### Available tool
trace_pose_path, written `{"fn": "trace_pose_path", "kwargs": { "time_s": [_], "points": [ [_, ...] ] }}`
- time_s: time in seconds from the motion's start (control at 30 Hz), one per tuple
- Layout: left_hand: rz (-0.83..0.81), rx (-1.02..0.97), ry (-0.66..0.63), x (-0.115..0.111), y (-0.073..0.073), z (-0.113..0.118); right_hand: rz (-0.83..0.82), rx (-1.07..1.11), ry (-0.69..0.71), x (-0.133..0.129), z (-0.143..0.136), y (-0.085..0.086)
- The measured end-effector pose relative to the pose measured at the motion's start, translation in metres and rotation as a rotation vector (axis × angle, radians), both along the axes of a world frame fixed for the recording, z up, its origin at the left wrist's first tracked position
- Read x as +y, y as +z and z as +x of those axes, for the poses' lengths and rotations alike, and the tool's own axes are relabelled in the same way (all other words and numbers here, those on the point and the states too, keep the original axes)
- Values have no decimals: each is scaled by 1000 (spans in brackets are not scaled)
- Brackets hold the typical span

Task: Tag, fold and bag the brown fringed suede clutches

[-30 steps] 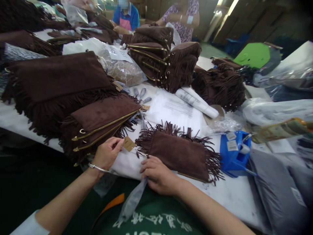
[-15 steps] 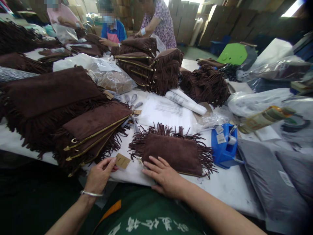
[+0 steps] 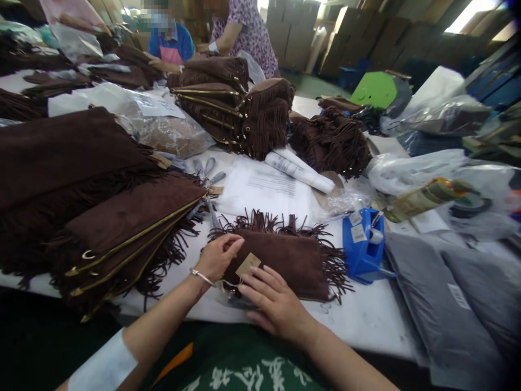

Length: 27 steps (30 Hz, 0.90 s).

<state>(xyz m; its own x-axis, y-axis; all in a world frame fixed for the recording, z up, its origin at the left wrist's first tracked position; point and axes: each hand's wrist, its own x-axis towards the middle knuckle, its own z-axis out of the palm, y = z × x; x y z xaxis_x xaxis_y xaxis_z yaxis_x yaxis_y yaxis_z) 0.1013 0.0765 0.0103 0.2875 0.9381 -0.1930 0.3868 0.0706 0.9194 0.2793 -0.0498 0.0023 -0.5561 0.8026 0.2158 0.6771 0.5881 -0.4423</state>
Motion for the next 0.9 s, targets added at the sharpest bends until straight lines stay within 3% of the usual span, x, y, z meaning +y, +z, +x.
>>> {"fn": "trace_pose_path", "kwargs": {
  "time_s": [0.1, 0.23, 0.33, 0.43, 0.53, 0.63, 0.77, 0.9],
  "points": [
    [-53, 7, 136, -8, -9, -39, -91, -164, -54, 11, -10, -8],
    [-495, -134, 298, -52, -19, -80, -41, -274, -140, 13, -22, -33],
    [-764, -347, 320, -84, -25, -82, 6, -307, -167, 17, -23, -37],
    [-872, -618, 251, -95, -29, -65, -6, -320, -156, 26, -19, -22],
    [-832, -907, 144, -87, -32, -42, -9, -309, -188, 28, -21, -5],
    [-795, -1046, 143, -67, -37, -21, -6, -315, -168, 18, -28, -2],
    [-786, -994, 202, -35, -41, -9, -21, -326, -132, -1, -31, -13],
    [-487, -795, 334, -22, -38, -13, -70, -297, -113, -10, -26, -26]
  ]
}}
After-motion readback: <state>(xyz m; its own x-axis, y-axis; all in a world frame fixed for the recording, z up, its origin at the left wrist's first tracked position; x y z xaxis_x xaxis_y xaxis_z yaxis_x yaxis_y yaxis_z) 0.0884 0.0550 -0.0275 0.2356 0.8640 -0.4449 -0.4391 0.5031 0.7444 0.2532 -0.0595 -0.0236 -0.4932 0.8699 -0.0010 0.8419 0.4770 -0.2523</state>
